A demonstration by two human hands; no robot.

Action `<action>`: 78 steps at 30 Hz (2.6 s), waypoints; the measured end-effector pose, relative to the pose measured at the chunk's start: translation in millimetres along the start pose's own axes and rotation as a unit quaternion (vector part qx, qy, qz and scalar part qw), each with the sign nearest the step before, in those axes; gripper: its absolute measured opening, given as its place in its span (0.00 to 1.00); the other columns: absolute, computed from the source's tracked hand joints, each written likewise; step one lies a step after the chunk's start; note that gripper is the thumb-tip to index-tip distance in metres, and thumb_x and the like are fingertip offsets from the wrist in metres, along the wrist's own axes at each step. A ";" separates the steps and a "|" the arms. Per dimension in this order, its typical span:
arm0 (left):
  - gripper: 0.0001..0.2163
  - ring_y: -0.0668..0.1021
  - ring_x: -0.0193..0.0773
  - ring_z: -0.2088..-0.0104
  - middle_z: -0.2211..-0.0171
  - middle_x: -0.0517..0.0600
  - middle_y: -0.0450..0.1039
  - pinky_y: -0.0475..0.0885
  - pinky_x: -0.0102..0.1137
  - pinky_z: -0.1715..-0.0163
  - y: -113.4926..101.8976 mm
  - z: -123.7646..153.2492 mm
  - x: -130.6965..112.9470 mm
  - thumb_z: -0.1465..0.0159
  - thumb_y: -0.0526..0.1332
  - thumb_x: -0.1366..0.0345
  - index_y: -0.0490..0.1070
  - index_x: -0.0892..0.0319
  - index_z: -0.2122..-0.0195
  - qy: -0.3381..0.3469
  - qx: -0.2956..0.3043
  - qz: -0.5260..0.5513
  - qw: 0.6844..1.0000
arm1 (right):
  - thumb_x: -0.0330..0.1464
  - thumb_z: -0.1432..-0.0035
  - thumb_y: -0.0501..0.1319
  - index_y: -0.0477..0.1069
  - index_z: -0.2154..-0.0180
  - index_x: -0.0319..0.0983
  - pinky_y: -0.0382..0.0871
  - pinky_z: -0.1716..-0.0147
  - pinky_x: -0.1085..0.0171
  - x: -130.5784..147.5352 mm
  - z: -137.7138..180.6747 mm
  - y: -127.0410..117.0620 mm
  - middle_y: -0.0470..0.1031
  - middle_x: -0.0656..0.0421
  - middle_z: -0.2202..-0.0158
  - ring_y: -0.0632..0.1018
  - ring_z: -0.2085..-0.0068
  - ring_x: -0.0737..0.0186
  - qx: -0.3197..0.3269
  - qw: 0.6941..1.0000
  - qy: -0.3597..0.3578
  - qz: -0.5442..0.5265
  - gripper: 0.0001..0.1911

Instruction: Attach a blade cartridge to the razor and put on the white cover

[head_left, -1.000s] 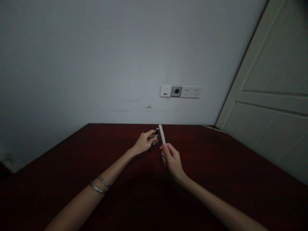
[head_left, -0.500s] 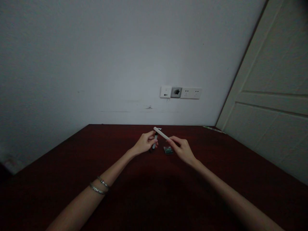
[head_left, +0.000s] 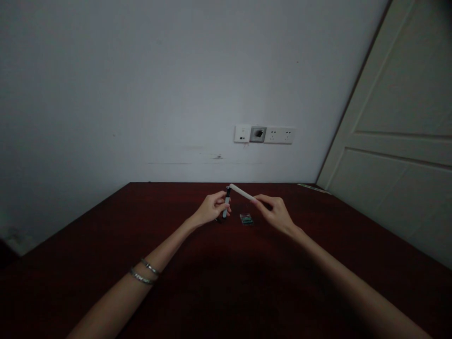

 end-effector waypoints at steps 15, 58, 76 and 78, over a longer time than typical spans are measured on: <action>0.06 0.76 0.34 0.75 0.74 0.51 0.73 0.70 0.27 0.76 4.2 0.9 4.6 0.43 0.57 0.68 0.63 0.64 0.65 -0.004 0.021 -0.005 1.000 | 0.41 0.42 0.53 0.74 0.67 0.38 0.63 0.68 0.66 -4.4 -2.4 -2.6 0.76 0.59 0.70 0.74 0.69 0.61 0.058 0.998 0.023 -0.011 0.16; 0.11 0.75 0.35 0.64 0.63 0.51 0.74 0.67 0.30 0.60 -13.7 2.5 9.2 0.40 0.54 0.71 0.69 0.59 0.57 0.128 -0.020 -0.264 0.956 | 0.44 0.45 0.54 0.74 0.71 0.35 0.59 0.74 0.67 -18.3 2.6 -9.7 0.72 0.58 0.74 0.69 0.73 0.65 0.198 0.966 0.084 -0.143 0.20; 0.07 0.76 0.38 0.61 0.62 0.55 0.73 0.70 0.34 0.60 -2.3 1.7 21.4 0.39 0.54 0.69 0.63 0.62 0.59 0.050 -0.041 -0.050 0.997 | 0.45 0.45 0.54 0.72 0.66 0.35 0.49 0.85 0.70 -15.2 9.5 3.0 0.59 0.66 0.85 0.60 0.84 0.72 0.120 0.947 0.174 -0.241 0.20; 0.08 0.77 0.39 0.61 0.60 0.57 0.72 0.72 0.34 0.63 6.3 1.2 24.8 0.39 0.55 0.68 0.61 0.62 0.58 0.015 -0.029 0.038 0.999 | 0.46 0.46 0.54 0.71 0.66 0.36 0.47 0.87 0.71 -3.9 11.8 15.8 0.59 0.67 0.85 0.59 0.85 0.73 0.082 0.930 0.202 -0.298 0.20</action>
Point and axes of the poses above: each hand's wrist, its own z-axis away from the middle knuckle, its own y-axis out of the palm, x = y × z, the point moved 1 cm from there along -z, towards the middle knuckle
